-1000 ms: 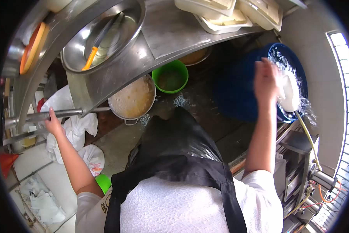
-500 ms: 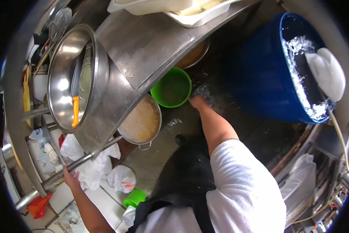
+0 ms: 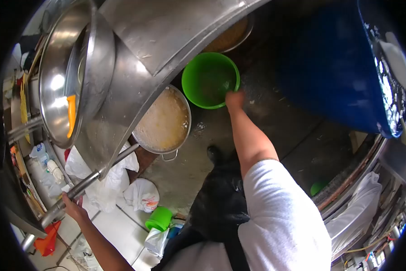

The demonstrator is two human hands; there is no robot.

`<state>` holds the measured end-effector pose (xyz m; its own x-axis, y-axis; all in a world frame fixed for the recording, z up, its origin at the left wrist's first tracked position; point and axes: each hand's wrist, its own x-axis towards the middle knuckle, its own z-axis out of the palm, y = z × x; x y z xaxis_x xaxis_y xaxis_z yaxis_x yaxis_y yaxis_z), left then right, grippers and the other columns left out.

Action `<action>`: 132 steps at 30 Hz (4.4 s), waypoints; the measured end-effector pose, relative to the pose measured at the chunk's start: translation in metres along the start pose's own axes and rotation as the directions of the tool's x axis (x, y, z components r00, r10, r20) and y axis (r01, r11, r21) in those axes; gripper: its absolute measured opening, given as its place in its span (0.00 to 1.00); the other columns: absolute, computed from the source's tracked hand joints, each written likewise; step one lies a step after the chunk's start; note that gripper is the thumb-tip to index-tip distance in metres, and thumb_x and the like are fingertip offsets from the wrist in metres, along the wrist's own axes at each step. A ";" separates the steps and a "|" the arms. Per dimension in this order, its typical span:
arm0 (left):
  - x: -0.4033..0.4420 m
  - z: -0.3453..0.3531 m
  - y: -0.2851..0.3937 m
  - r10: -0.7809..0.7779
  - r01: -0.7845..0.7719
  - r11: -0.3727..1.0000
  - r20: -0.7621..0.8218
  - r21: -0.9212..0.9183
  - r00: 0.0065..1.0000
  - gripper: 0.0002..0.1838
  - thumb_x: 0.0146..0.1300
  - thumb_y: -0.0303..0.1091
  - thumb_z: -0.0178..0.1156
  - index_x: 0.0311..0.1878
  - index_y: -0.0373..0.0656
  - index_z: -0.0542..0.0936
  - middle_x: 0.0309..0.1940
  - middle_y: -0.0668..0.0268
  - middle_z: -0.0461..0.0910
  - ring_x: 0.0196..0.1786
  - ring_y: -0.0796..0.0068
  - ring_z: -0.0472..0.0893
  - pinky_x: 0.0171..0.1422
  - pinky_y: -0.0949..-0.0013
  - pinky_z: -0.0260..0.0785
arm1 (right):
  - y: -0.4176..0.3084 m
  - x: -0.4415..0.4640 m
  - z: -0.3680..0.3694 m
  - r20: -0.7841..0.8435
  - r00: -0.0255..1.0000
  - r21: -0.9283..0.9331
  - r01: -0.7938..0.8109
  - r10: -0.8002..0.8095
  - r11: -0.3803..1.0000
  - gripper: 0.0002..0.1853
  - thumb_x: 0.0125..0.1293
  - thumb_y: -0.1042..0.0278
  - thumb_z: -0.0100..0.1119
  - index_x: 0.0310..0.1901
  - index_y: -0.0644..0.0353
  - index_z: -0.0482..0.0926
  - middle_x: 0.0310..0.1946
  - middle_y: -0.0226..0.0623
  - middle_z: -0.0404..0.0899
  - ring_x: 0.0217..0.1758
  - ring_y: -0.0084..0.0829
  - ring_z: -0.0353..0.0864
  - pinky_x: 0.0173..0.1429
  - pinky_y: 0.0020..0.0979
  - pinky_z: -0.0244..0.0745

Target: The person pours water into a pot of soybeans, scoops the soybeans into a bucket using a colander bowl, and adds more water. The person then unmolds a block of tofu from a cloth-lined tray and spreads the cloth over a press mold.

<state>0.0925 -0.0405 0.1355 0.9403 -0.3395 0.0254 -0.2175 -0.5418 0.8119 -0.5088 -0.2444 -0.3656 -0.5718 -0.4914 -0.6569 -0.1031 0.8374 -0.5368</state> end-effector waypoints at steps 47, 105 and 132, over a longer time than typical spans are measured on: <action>0.022 0.070 -0.034 0.593 -0.721 0.684 -0.487 -0.116 0.641 0.21 0.58 0.35 0.80 0.35 0.38 0.73 0.23 0.71 0.79 0.24 0.77 0.78 0.38 0.71 0.74 | -0.167 -0.352 0.045 0.574 0.684 -0.632 0.720 -0.451 0.286 0.35 0.62 0.42 0.73 0.60 0.64 0.80 0.33 0.45 0.88 0.25 0.40 0.88 0.31 0.38 0.86; 0.010 0.067 -0.034 0.513 -0.652 0.705 -0.436 -0.277 0.739 0.20 0.62 0.31 0.75 0.42 0.40 0.69 0.23 0.66 0.74 0.24 0.73 0.73 0.32 0.64 0.69 | -0.129 -0.357 0.192 0.821 0.308 -0.558 0.611 -0.480 -0.562 0.37 0.76 0.41 0.38 0.81 0.50 0.61 0.85 0.38 0.51 0.87 0.48 0.49 0.89 0.49 0.41; 0.042 0.078 -0.060 0.577 -0.671 0.708 -0.368 -0.219 0.729 0.26 0.61 0.39 0.79 0.40 0.33 0.70 0.30 0.60 0.82 0.30 0.70 0.82 0.41 0.64 0.78 | -0.049 -0.325 -0.055 0.532 0.474 -0.518 0.838 -0.702 0.174 0.55 0.64 0.46 0.67 0.83 0.62 0.46 0.66 0.68 0.73 0.67 0.63 0.76 0.72 0.51 0.73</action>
<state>0.1249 -0.0819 0.0423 0.6565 -0.2771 0.7016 -0.7276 0.0128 0.6859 -0.3632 -0.1131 -0.0965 0.2336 -0.9479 -0.2164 -0.9183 -0.1419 -0.3696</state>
